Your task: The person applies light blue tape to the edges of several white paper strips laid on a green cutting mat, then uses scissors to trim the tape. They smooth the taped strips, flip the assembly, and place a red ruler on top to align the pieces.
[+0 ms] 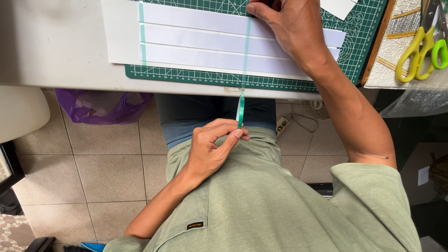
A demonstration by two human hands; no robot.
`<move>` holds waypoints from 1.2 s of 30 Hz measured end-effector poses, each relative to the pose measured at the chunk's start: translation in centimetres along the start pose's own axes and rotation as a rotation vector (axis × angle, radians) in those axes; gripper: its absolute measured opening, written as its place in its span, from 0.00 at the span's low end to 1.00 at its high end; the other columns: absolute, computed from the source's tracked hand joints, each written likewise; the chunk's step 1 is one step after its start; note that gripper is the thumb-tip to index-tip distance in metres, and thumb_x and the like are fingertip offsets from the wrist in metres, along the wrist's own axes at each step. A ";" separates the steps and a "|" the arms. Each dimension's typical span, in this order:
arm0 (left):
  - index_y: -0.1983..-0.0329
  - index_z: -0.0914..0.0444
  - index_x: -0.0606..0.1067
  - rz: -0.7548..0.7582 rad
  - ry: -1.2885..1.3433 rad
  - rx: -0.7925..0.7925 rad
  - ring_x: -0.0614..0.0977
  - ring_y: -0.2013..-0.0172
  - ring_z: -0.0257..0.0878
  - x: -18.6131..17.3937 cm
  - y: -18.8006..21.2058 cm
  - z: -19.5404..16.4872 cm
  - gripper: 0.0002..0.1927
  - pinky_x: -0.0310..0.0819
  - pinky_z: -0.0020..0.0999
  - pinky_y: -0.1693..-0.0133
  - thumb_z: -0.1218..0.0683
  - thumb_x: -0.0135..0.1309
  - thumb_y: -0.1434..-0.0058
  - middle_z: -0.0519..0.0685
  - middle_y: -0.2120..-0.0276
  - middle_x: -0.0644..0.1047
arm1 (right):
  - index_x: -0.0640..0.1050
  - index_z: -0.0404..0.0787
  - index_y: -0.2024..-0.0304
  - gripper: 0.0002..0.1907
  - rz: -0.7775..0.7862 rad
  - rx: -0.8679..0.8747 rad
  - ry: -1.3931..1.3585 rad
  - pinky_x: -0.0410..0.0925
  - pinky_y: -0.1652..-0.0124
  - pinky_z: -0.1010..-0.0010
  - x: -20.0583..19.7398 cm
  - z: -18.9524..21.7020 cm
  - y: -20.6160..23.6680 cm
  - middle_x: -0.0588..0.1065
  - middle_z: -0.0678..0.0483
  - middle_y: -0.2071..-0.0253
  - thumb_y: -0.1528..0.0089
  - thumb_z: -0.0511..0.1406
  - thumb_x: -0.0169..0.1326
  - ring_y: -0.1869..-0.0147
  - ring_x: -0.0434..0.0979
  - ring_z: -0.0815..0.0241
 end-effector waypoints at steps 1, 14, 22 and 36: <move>0.61 0.64 0.84 -0.004 0.000 -0.007 0.86 0.62 0.37 0.0 0.0 0.0 0.11 0.82 0.30 0.61 0.53 0.55 0.31 0.48 0.66 0.85 | 0.83 0.39 0.57 0.07 -0.008 0.012 0.012 0.74 0.67 0.77 0.0 -0.2 0.1 0.80 0.54 0.68 0.29 0.37 0.64 0.67 0.80 0.65; 0.60 0.63 0.84 -0.004 -0.038 -0.043 0.84 0.70 0.32 0.1 -0.3 0.2 0.12 0.77 0.26 0.71 0.52 0.55 0.31 0.46 0.70 0.85 | 0.82 0.38 0.56 0.09 -0.083 -0.101 0.157 0.74 0.66 0.76 0.2 0.3 0.7 0.80 0.53 0.68 0.30 0.37 0.65 0.68 0.80 0.62; 0.60 0.63 0.84 -0.005 -0.050 -0.040 0.84 0.70 0.32 0.0 -0.4 0.3 0.12 0.78 0.26 0.70 0.52 0.55 0.31 0.46 0.70 0.85 | 0.82 0.38 0.58 0.05 -0.089 -0.134 0.108 0.75 0.61 0.76 -0.1 1.6 0.4 0.82 0.55 0.64 0.30 0.33 0.65 0.63 0.82 0.64; 0.60 0.63 0.84 -0.006 -0.051 -0.025 0.84 0.70 0.32 0.1 -0.3 0.4 0.12 0.78 0.26 0.70 0.52 0.55 0.30 0.45 0.70 0.85 | 0.81 0.40 0.58 0.05 -0.102 -0.213 0.226 0.73 0.62 0.76 -0.5 3.1 0.6 0.80 0.57 0.64 0.30 0.33 0.66 0.66 0.79 0.66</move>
Point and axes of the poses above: each hand's wrist, its own y-axis away from the middle knuckle, its own x-axis out of the palm, z = x × y, the point moved 9 cm from there along -y, towards the middle knuckle
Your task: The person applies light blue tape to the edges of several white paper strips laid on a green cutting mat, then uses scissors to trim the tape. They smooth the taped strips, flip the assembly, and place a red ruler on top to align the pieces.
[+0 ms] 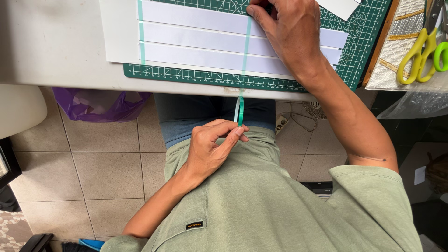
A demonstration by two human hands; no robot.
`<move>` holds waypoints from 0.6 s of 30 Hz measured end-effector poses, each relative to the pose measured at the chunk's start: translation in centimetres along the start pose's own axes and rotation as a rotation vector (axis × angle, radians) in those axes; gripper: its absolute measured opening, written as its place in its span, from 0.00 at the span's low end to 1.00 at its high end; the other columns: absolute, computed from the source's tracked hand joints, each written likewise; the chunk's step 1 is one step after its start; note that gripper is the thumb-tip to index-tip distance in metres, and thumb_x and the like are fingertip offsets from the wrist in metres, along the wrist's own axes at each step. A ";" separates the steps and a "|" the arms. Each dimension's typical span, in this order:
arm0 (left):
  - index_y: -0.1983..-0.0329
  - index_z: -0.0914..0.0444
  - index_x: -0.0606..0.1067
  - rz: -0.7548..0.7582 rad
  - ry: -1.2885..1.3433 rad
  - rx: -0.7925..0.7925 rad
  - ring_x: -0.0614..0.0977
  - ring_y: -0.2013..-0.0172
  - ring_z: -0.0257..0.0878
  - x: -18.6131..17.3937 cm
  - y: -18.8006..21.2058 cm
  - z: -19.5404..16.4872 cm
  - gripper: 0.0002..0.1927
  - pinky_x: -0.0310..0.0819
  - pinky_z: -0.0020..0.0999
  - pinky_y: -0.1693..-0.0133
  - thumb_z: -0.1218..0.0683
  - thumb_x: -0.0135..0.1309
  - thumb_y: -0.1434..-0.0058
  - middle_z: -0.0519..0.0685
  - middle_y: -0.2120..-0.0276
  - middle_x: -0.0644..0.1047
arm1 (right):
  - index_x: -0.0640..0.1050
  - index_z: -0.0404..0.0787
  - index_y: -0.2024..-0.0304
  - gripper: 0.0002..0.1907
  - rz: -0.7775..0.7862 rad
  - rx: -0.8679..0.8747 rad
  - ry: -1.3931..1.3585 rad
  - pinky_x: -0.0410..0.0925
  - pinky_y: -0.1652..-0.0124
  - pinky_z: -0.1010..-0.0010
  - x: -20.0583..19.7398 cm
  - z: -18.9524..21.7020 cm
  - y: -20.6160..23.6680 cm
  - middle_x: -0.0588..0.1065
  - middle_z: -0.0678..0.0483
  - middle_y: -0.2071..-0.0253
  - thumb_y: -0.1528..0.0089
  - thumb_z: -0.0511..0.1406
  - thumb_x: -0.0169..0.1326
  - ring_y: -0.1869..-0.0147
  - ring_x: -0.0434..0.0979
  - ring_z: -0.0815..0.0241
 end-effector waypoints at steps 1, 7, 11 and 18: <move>0.60 0.63 0.84 0.000 -0.006 0.006 0.84 0.70 0.32 0.0 0.0 0.0 0.12 0.78 0.25 0.70 0.52 0.55 0.30 0.45 0.70 0.85 | 0.80 0.39 0.58 0.07 0.010 0.009 0.004 0.72 0.63 0.76 0.1 -0.2 0.0 0.80 0.57 0.65 0.30 0.33 0.66 0.66 0.78 0.66; 0.60 0.63 0.84 0.011 0.005 -0.017 0.84 0.70 0.31 0.0 -0.1 0.2 0.11 0.78 0.25 0.72 0.52 0.55 0.31 0.45 0.70 0.85 | 0.77 0.38 0.59 0.11 0.055 -0.020 0.095 0.70 0.63 0.70 0.0 -0.3 0.1 0.77 0.56 0.67 0.30 0.34 0.67 0.67 0.77 0.63; 0.59 0.63 0.84 0.004 0.016 -0.009 0.85 0.70 0.31 -0.1 -0.1 0.1 0.11 0.78 0.24 0.71 0.53 0.55 0.31 0.46 0.70 0.85 | 0.77 0.38 0.55 0.07 0.065 -0.146 0.158 0.71 0.55 0.69 -0.5 0.7 -0.2 0.78 0.56 0.63 0.29 0.31 0.64 0.61 0.79 0.62; 0.59 0.63 0.84 -0.002 0.021 -0.004 0.85 0.70 0.31 -0.3 -0.2 0.3 0.11 0.78 0.24 0.71 0.53 0.55 0.31 0.46 0.69 0.85 | 0.80 0.42 0.54 0.04 0.102 -0.259 0.248 0.66 0.48 0.65 -1.9 2.6 0.0 0.78 0.58 0.60 0.30 0.29 0.61 0.53 0.77 0.62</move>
Point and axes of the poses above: each hand's wrist, its own y-axis away from the middle knuckle, its own x-axis out of the palm, z = x × y, the point moved 9 cm from there along -y, towards the middle knuckle
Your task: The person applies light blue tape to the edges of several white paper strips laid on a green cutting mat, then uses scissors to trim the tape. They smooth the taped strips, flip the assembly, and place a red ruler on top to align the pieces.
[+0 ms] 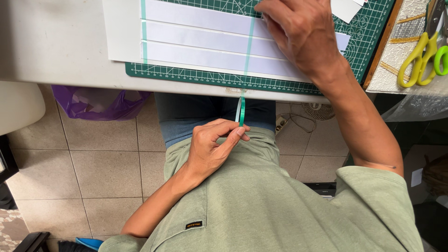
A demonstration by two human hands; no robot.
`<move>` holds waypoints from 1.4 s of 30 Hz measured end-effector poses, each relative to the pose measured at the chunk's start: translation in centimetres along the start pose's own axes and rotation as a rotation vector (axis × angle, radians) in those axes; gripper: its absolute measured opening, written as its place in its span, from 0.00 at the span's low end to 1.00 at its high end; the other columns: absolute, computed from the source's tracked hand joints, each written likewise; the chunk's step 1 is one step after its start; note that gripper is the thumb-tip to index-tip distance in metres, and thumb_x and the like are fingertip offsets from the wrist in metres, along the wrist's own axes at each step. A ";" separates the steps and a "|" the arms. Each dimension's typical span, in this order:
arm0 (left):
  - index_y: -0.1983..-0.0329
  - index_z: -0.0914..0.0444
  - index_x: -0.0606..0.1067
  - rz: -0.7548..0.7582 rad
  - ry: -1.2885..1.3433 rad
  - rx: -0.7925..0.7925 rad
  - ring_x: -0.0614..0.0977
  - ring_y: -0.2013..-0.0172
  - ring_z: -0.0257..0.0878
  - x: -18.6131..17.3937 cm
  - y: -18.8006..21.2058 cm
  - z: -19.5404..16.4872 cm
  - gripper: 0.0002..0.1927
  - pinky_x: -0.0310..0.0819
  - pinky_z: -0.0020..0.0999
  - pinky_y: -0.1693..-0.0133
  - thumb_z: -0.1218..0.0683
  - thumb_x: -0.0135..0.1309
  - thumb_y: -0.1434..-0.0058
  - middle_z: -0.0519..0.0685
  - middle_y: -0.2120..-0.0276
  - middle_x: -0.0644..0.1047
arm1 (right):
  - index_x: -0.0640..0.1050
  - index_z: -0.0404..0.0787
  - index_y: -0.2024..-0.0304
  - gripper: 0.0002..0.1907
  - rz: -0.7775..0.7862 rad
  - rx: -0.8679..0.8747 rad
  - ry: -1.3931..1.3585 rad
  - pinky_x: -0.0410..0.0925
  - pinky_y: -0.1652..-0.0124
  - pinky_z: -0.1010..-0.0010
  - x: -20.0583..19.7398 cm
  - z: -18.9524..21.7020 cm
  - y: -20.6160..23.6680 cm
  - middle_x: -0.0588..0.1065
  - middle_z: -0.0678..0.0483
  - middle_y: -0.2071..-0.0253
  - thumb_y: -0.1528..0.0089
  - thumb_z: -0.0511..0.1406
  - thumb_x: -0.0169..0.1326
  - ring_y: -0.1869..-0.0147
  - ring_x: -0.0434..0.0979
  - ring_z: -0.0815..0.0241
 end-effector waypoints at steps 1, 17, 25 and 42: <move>0.59 0.63 0.84 -0.002 0.002 -0.001 0.85 0.70 0.31 -0.1 0.0 0.0 0.11 0.78 0.24 0.71 0.53 0.55 0.31 0.46 0.69 0.85 | 0.80 0.43 0.53 0.06 0.015 0.003 -0.014 0.64 0.47 0.64 -0.1 0.1 0.1 0.78 0.59 0.58 0.31 0.28 0.60 0.52 0.77 0.63; 0.58 0.63 0.84 -0.007 -0.003 -0.008 0.82 0.72 0.30 -0.4 0.0 0.0 0.11 0.75 0.24 0.73 0.53 0.55 0.30 0.45 0.70 0.85 | 0.80 0.46 0.42 0.11 0.091 -0.091 0.169 0.60 0.34 0.56 0.7 1.2 1.7 0.76 0.58 0.45 0.27 0.35 0.61 0.41 0.75 0.63; 0.58 0.63 0.84 -0.015 -0.001 -0.024 0.82 0.73 0.30 -0.5 0.1 0.3 0.11 0.74 0.24 0.74 0.53 0.55 0.31 0.45 0.70 0.85 | 0.81 0.41 0.45 0.11 0.098 -0.013 0.015 0.62 0.38 0.59 -0.2 1.1 0.9 0.77 0.56 0.49 0.30 0.30 0.60 0.44 0.76 0.62; 0.58 0.63 0.83 -0.014 0.011 -0.027 0.84 0.70 0.31 -0.5 0.1 0.3 0.10 0.78 0.24 0.72 0.53 0.55 0.31 0.46 0.69 0.85 | 0.81 0.39 0.62 0.06 0.126 -0.031 -0.081 0.73 0.55 0.72 1.3 0.8 -1.1 0.78 0.57 0.65 0.31 0.32 0.66 0.62 0.79 0.64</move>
Point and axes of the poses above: each hand's wrist, its own y-axis away from the middle knuckle, its own x-axis out of the palm, z = x × y, the point moved 9 cm from there along -y, towards the middle knuckle
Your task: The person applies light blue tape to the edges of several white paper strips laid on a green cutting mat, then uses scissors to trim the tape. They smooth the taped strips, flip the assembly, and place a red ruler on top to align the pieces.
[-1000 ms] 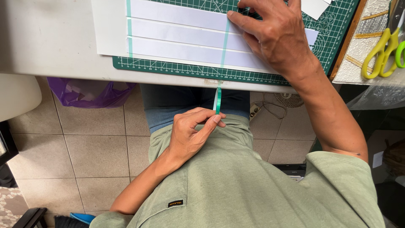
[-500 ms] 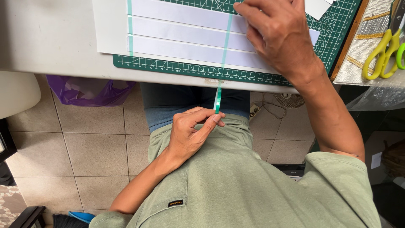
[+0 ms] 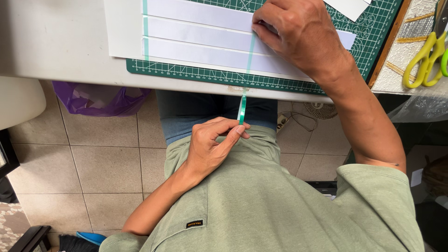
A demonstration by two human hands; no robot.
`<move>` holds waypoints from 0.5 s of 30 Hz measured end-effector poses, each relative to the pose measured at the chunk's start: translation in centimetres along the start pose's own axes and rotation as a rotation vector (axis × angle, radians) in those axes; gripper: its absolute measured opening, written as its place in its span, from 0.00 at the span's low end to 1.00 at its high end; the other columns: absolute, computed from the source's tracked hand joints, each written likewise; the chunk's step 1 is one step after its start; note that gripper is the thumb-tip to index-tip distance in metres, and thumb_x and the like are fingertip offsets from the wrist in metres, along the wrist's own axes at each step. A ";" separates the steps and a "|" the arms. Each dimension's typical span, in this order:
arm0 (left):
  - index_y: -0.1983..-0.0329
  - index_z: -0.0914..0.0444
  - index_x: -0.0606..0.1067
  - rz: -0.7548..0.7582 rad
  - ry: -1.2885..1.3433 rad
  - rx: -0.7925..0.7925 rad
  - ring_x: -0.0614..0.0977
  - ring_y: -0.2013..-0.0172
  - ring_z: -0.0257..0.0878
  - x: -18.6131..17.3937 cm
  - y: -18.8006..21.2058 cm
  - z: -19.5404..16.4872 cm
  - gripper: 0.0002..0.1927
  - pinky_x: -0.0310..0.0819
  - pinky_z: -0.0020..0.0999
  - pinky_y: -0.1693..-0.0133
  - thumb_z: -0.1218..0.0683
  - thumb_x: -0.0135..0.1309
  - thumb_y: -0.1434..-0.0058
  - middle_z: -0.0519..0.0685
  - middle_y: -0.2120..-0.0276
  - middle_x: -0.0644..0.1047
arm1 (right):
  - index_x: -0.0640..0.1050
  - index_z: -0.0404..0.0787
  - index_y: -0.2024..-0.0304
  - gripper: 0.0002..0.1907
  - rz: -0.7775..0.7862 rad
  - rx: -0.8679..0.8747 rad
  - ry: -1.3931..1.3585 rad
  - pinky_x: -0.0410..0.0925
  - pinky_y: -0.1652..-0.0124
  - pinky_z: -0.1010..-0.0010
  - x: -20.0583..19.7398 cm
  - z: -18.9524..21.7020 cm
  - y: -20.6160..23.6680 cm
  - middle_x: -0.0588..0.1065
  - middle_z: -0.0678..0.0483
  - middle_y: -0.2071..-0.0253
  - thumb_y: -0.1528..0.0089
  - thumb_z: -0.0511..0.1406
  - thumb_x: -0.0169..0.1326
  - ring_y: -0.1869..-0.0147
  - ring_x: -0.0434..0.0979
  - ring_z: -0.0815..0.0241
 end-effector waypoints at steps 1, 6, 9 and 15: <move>0.58 0.63 0.83 0.004 0.005 -0.005 0.84 0.70 0.31 0.0 0.0 0.0 0.10 0.78 0.24 0.72 0.53 0.55 0.31 0.46 0.69 0.85 | 0.81 0.39 0.62 0.06 -0.001 -0.005 0.005 0.73 0.55 0.72 0.0 0.0 0.0 0.78 0.57 0.65 0.31 0.32 0.67 0.61 0.79 0.64; 0.57 0.64 0.83 0.005 -0.002 0.026 0.86 0.69 0.32 0.0 0.0 -0.1 0.10 0.81 0.24 0.70 0.53 0.55 0.30 0.47 0.69 0.85 | 0.81 0.39 0.64 0.06 -0.030 -0.049 0.023 0.72 0.58 0.75 -0.6 0.6 -0.2 0.78 0.57 0.67 0.34 0.32 0.67 0.61 0.79 0.65; 0.57 0.64 0.83 0.009 0.004 0.024 0.86 0.68 0.32 0.0 0.0 0.0 0.10 0.82 0.24 0.69 0.53 0.55 0.31 0.47 0.68 0.85 | 0.82 0.39 0.65 0.06 -0.031 -0.055 0.041 0.72 0.59 0.75 -1.1 1.0 -0.5 0.78 0.57 0.68 0.35 0.33 0.67 0.62 0.79 0.65; 0.56 0.64 0.83 0.018 0.018 0.034 0.86 0.66 0.33 0.0 0.1 -0.1 0.10 0.84 0.25 0.67 0.54 0.55 0.30 0.48 0.67 0.85 | 0.81 0.39 0.68 0.07 -0.019 -0.068 0.064 0.71 0.61 0.74 -1.4 1.5 -0.7 0.77 0.57 0.70 0.37 0.33 0.68 0.64 0.78 0.65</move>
Point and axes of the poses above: each hand's wrist, its own y-axis away from the middle knuckle, its own x-axis out of the palm, z = x × y, the point moved 9 cm from there along -y, towards the middle knuckle
